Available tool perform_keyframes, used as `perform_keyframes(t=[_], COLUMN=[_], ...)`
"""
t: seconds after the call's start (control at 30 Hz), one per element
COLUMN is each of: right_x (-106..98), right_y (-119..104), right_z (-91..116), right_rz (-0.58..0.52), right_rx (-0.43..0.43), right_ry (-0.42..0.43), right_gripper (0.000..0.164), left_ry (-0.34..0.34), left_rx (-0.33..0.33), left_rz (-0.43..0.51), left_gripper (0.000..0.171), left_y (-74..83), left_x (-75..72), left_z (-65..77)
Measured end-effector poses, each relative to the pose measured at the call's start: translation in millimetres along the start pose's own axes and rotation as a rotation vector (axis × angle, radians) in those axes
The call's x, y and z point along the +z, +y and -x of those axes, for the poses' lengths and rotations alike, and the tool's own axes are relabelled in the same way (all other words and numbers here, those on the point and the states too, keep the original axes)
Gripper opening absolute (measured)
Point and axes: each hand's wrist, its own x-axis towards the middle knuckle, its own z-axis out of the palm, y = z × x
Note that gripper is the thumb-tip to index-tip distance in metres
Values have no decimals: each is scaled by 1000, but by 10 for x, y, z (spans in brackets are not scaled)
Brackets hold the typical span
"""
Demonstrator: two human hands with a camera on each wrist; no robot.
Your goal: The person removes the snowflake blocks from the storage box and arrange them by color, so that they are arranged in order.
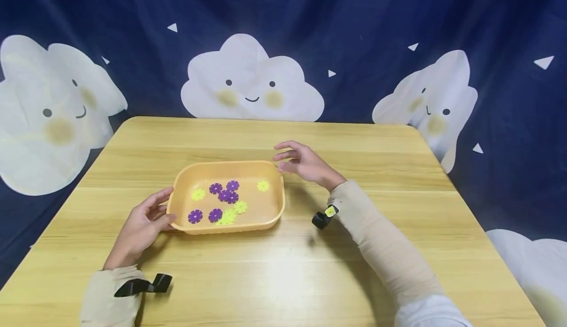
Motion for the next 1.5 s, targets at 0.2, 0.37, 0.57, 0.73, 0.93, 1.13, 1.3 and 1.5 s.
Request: perform_keyframes(t=[0.2, 0.37, 0.57, 0.73, 0.93, 1.13, 1.3, 1.5], right_x=[71, 136, 165, 187, 260, 365, 417, 473], right_y=[-30, -30, -94, -138, -127, -110, -121, -97], right_z=[-111, -178, -245, -313, -372, -444, -521, -564], right_rz=[23, 42, 70, 73, 102, 125, 120, 142], right_rx=[21, 41, 35, 27, 41, 60, 98, 152], right_ry=[-55, -90, -98, -121, -166, -195, -225, -275], right_gripper=[39, 38, 35, 36, 37, 39, 44, 47], left_ry=[23, 31, 25, 25, 23, 23, 32, 20], left_rx=[-3, -4, 0, 2, 1, 9, 28, 19], left_rz=[-50, -66, -61, -87, -88, -91, -89, -63], left_gripper=[62, 62, 63, 64, 64, 63, 61, 62], left_y=[0, -13, 0, 22, 21, -10, -19, -39], left_x=[-13, -22, -7, -15, -34, -55, -67, -34], left_z=[12, 29, 17, -1, -14, 12, 13, 21])
